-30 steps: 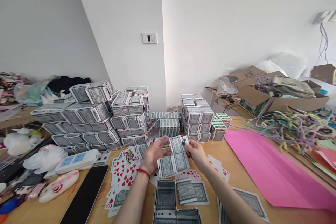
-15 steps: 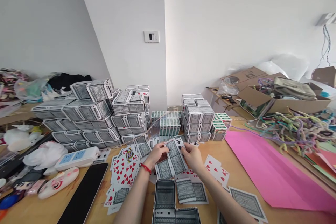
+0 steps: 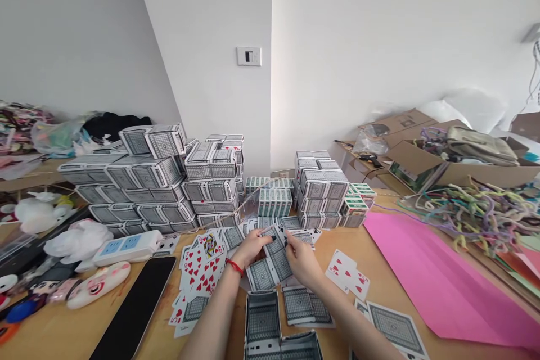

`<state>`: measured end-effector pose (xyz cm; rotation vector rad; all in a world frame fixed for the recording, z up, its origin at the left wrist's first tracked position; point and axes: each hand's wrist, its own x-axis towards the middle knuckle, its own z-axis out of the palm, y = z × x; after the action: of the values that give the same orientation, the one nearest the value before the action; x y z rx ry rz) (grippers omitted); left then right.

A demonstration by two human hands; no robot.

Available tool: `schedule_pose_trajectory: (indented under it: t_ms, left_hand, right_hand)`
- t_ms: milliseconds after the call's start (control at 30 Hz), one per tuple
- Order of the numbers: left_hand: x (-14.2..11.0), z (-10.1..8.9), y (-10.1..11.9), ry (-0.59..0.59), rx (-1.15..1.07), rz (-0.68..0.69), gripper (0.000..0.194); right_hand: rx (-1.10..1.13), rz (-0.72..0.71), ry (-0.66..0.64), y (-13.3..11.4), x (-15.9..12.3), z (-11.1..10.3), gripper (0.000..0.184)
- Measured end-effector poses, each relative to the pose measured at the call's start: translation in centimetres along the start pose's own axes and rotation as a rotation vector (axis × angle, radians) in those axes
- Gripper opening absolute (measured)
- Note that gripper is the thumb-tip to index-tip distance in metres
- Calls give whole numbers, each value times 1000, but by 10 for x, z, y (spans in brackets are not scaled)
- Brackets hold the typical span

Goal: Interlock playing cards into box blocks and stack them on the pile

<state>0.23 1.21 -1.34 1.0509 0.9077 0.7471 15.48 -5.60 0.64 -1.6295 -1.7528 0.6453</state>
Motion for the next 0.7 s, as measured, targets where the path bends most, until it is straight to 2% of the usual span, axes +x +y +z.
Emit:
schedule_pose_trajectory:
  t_ms: [133, 333, 533, 700]
  left_hand:
    - [-2, 1, 1, 5, -17, 16, 25]
    - [-4, 3, 1, -3, -33, 49, 27]
    - [-8, 4, 1, -41, -42, 78, 27]
    - [-10, 5, 2, -14, -48, 38, 21]
  right_hand:
    - [-108, -62, -29, -4, -5, 4, 50]
    - [-198, -231, 25, -6, -11, 16, 54]
    - [-308, -228, 56, -1, -12, 33, 55]
    - [-288, -186, 37, -7, -15, 32, 56]
